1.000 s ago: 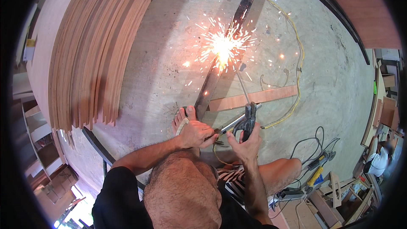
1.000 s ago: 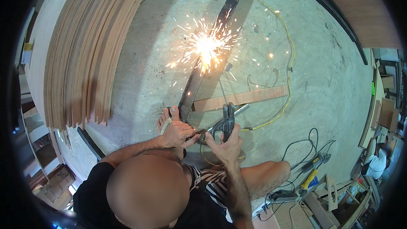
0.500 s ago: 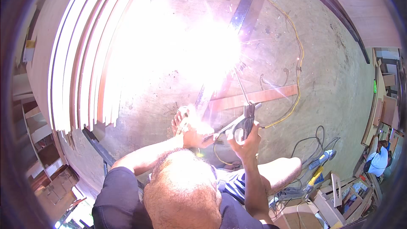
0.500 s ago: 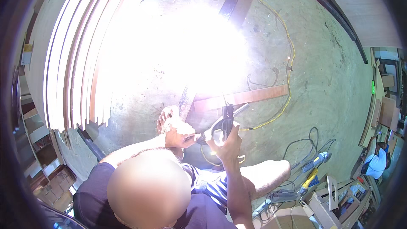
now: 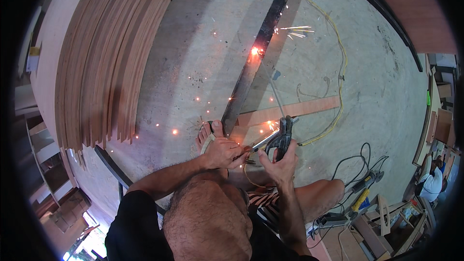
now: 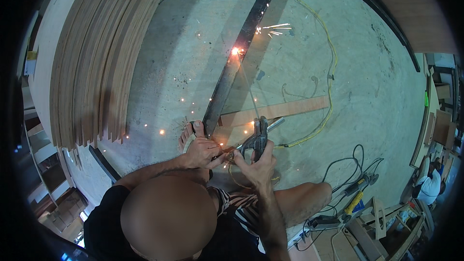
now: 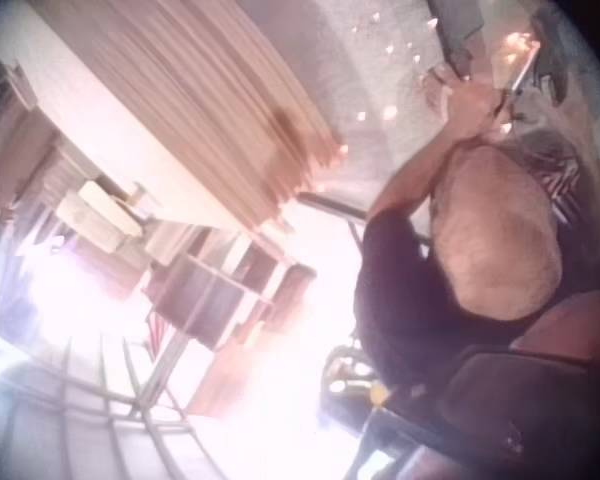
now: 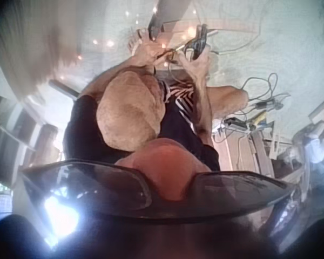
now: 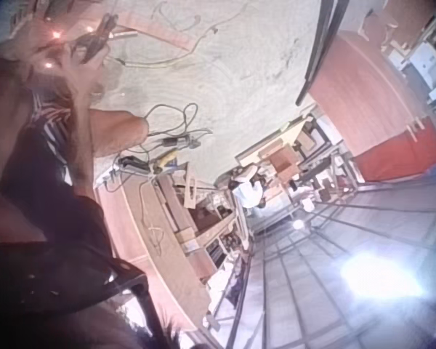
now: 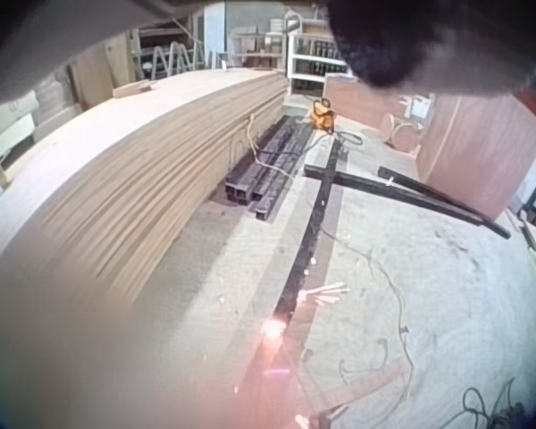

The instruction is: The person sits on the floor and uses a handheld welding torch to join a long metal bar to a wooden support. They hold the bar with one hand and operate the torch with the other, creating sparks as they weld along the seam.

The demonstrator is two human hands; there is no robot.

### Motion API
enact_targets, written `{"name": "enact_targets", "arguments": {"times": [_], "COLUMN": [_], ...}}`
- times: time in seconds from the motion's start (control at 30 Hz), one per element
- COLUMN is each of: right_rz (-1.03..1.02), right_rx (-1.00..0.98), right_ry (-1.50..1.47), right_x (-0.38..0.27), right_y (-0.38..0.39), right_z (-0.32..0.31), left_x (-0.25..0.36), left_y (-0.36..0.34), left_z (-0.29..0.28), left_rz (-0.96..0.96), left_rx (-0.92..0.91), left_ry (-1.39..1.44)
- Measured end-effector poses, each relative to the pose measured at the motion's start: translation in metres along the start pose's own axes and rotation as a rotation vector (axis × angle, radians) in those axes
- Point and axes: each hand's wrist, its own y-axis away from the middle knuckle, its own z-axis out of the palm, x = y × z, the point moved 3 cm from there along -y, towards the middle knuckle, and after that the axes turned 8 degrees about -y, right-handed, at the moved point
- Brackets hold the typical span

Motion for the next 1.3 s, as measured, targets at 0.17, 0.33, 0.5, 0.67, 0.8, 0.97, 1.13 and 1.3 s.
{"name": "enact_targets", "arguments": {"times": [0.17,0.33,0.5,0.67,0.8,0.97,1.13,1.3], "right_rz": [-0.031,-0.025,-0.074,-0.041,-0.025,0.041,-0.161,0.027], "right_rx": [0.003,-0.012,0.000,-0.022,-0.004,-0.023,-0.027,0.013], "right_ry": [0.028,0.050,0.038,0.078,0.049,-0.006,0.254,-0.132], "right_x": [-0.002,-0.004,-0.006,-0.003,-0.006,-0.008,-0.011,0.005], "right_y": [-0.001,-0.002,-0.004,-0.004,-0.005,-0.004,-0.004,-0.009], "right_z": [0.000,0.001,0.003,0.002,0.005,0.005,0.005,-0.001], "left_x": [0.004,0.006,0.005,0.002,0.004,0.003,0.002,0.008], "left_y": [-0.005,-0.008,-0.006,-0.003,-0.006,-0.003,-0.001,-0.009], "left_z": [-0.005,-0.008,-0.008,-0.004,-0.006,-0.002,-0.004,-0.011], "left_rz": [-0.024,-0.027,-0.029,-0.041,-0.040,-0.035,-0.022,0.038], "left_rx": [-0.012,0.021,-0.005,-0.043,-0.011,0.022,0.019,0.074], "left_ry": [0.021,0.044,0.041,0.029,0.053,0.056,0.043,0.042]}}
